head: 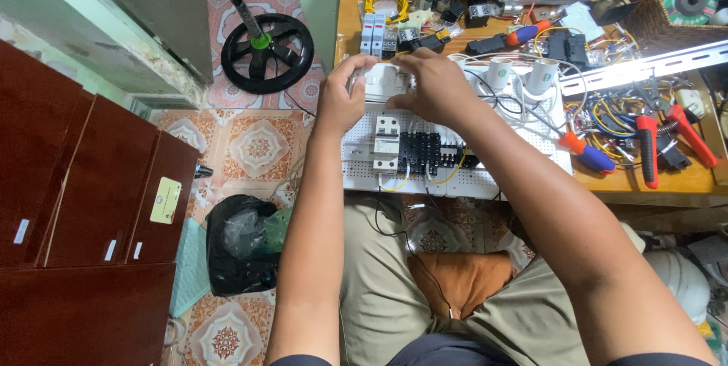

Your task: Connecting various electrical components like switches and breakers on a test board using wires and a screwdriver.

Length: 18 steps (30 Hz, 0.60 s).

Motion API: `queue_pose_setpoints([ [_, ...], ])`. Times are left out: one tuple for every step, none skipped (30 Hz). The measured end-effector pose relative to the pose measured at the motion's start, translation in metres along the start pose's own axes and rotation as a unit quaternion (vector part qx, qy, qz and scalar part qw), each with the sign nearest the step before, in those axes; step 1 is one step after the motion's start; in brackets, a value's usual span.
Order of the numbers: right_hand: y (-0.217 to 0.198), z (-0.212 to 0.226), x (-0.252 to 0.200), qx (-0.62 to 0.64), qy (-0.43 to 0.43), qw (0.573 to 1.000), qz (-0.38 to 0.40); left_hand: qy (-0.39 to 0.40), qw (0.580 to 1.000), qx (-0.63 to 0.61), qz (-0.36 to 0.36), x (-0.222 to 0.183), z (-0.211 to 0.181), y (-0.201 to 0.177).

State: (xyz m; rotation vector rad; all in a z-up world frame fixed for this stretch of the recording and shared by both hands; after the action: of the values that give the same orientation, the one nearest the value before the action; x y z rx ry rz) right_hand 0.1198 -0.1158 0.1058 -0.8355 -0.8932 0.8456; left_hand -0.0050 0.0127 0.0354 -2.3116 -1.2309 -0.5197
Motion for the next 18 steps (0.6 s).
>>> queue_pose_setpoints([
  [0.003,-0.001,0.001,-0.001,0.002,1.0,-0.001,0.0,1.0,-0.002,0.002,0.0,-0.005,-0.001],
  [0.006,-0.002,0.002,-0.01,0.004,1.0,0.003,-0.014,1.0,0.014,0.012,0.001,-0.008,-0.002],
  [0.01,-0.004,0.003,-0.019,0.005,1.0,0.008,-0.029,0.999,0.03,0.022,0.001,-0.011,-0.002],
  [0.012,-0.006,0.004,-0.02,0.008,1.0,0.008,-0.029,0.999,0.027,0.024,0.002,-0.009,-0.003],
  [0.015,-0.008,0.006,-0.025,0.008,1.0,0.014,-0.034,0.998,0.044,0.039,0.002,-0.006,-0.004],
  [0.018,-0.009,0.007,-0.03,0.009,0.999,0.02,-0.038,0.996,0.06,0.054,0.002,-0.003,-0.005],
  [0.018,-0.01,0.009,-0.03,0.01,0.999,0.019,-0.038,0.996,0.06,0.056,0.003,-0.007,-0.008],
  [0.018,-0.01,0.01,-0.028,0.009,0.999,0.029,-0.059,0.994,0.064,0.072,0.003,-0.009,-0.01],
  [0.019,-0.011,0.011,-0.026,0.01,0.999,0.039,-0.081,0.99,0.067,0.091,0.003,-0.011,-0.011],
  [0.016,-0.008,0.012,-0.026,0.013,0.999,0.039,-0.081,0.99,0.066,0.094,0.005,-0.012,-0.013],
  [0.014,-0.006,0.012,-0.026,0.017,0.998,0.05,-0.093,0.987,0.071,0.11,0.007,-0.012,-0.014],
  [0.012,-0.004,0.013,-0.027,0.02,0.998,0.062,-0.105,0.984,0.077,0.125,0.008,-0.012,-0.015],
  [0.013,-0.003,0.013,-0.028,0.024,0.997,0.061,-0.104,0.983,0.075,0.129,0.01,-0.01,-0.016],
  [0.014,-0.003,0.013,-0.035,0.025,0.997,0.064,-0.093,0.982,0.083,0.144,0.012,-0.008,-0.016],
  [0.014,-0.004,0.012,-0.043,0.027,0.996,0.066,-0.08,0.979,0.092,0.161,0.013,-0.006,-0.015],
  [0.013,-0.002,0.011,-0.044,0.032,0.996,0.065,-0.079,0.979,0.09,0.166,0.012,-0.008,-0.016],
  [0.011,0.0,0.011,-0.053,0.028,0.996,0.067,-0.081,0.978,0.091,0.17,0.013,-0.009,-0.016],
  [0.009,0.002,0.01,-0.063,0.023,0.995,0.069,-0.082,0.977,0.093,0.174,0.013,-0.011,-0.017],
])
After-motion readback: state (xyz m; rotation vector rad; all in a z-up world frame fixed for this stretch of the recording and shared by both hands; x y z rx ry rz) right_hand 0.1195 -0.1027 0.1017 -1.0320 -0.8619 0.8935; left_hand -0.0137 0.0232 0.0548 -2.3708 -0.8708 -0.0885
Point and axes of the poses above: each hand's wrist, its own x-axis towards the middle knuckle, its own y-axis out of the palm, z = x × y, the point moved 3 cm from there along x, towards the middle knuckle, and after that the axes turned 12 degrees about -z, right-handed, at the moved point
